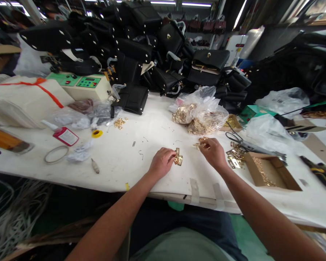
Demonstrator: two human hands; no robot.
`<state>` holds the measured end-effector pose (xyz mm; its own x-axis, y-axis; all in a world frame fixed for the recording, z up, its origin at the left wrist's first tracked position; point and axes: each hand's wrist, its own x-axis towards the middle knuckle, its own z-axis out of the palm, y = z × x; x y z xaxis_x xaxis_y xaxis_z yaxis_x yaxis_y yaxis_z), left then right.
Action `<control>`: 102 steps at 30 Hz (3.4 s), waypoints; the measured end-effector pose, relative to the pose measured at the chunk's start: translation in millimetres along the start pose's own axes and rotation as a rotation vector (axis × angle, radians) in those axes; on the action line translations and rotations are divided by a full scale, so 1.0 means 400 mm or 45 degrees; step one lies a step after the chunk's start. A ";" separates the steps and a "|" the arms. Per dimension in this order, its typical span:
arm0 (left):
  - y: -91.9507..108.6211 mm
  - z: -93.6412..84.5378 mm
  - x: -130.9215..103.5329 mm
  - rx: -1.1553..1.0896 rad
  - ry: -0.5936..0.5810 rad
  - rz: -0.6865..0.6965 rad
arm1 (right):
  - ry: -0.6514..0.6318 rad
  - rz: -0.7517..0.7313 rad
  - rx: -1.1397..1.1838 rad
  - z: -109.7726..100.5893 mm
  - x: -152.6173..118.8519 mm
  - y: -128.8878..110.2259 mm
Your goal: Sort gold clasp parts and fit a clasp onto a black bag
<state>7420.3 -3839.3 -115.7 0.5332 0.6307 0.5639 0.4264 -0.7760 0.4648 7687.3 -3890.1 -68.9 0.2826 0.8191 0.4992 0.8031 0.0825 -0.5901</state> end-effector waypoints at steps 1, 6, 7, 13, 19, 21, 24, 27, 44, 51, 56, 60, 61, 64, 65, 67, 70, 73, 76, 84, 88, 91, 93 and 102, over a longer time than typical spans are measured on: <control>0.000 -0.001 0.001 0.012 -0.006 -0.001 | 0.058 -0.023 -0.058 -0.006 0.000 -0.004; 0.009 -0.013 0.005 0.031 -0.016 -0.006 | -0.385 -0.177 -0.066 0.034 -0.049 -0.071; 0.012 -0.015 0.005 0.028 -0.015 -0.019 | -0.501 -0.187 -0.081 0.049 -0.061 -0.086; 0.023 -0.020 0.003 0.011 -0.013 -0.075 | -0.641 -0.030 -0.198 0.097 -0.079 -0.131; 0.023 -0.020 0.006 0.057 -0.030 -0.034 | -0.660 0.128 -0.314 0.104 -0.063 -0.159; 0.022 -0.017 0.006 0.064 -0.038 -0.025 | -0.661 0.147 -0.336 0.107 -0.061 -0.169; 0.022 -0.015 0.006 0.078 -0.044 -0.014 | -0.676 0.197 -0.324 0.110 -0.062 -0.181; 0.026 -0.017 0.005 0.113 -0.040 -0.022 | -0.647 0.211 -0.305 0.114 -0.067 -0.191; 0.025 -0.013 -0.005 0.257 0.015 -0.089 | -0.694 0.166 -0.380 0.108 -0.084 -0.199; 0.023 -0.009 -0.006 0.251 0.022 -0.098 | -0.696 0.184 -0.453 0.120 -0.084 -0.216; 0.023 -0.009 -0.006 0.235 0.049 -0.128 | -0.722 0.177 -0.491 0.120 -0.079 -0.236; 0.019 -0.008 -0.006 0.245 0.070 -0.147 | -0.716 0.200 -0.491 0.131 -0.079 -0.238; 0.017 -0.008 -0.007 0.244 0.075 -0.154 | -0.715 0.211 -0.479 0.134 -0.079 -0.237; 0.013 -0.007 -0.007 0.234 0.097 -0.173 | -0.694 0.232 -0.429 0.144 -0.080 -0.233; 0.012 -0.007 -0.006 0.230 0.107 -0.175 | -0.687 0.237 -0.413 0.147 -0.080 -0.232; 0.012 -0.008 -0.006 0.218 0.127 -0.180 | -0.681 0.243 -0.394 0.150 -0.080 -0.232; 0.014 -0.011 -0.006 0.195 0.157 -0.192 | -0.682 0.232 -0.394 0.152 -0.079 -0.231; 0.016 -0.015 -0.006 0.183 0.173 -0.199 | -0.699 0.233 -0.401 0.153 -0.077 -0.230; 0.014 -0.017 -0.004 0.172 0.185 -0.202 | -0.742 0.235 -0.426 0.150 -0.069 -0.228; 0.006 -0.008 -0.003 0.179 0.196 -0.205 | -0.786 0.219 -0.438 0.151 -0.059 -0.253; 0.004 -0.008 -0.004 0.170 0.198 -0.216 | -0.701 0.190 -0.429 0.151 -0.085 -0.254; 0.003 -0.008 -0.004 0.154 0.211 -0.206 | -0.658 0.153 -0.355 0.130 -0.088 -0.220; 0.002 -0.007 -0.004 0.138 0.218 -0.196 | -0.617 0.171 -0.307 0.098 -0.071 -0.177; -0.003 -0.005 -0.005 0.124 0.229 -0.197 | -0.162 0.001 -0.374 -0.002 0.007 -0.087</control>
<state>7417.2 -3839.4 -115.9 0.3216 0.7262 0.6076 0.5656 -0.6620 0.4919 7660.3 -3891.0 -46.5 0.2299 0.8852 0.4045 0.9254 -0.0702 -0.3724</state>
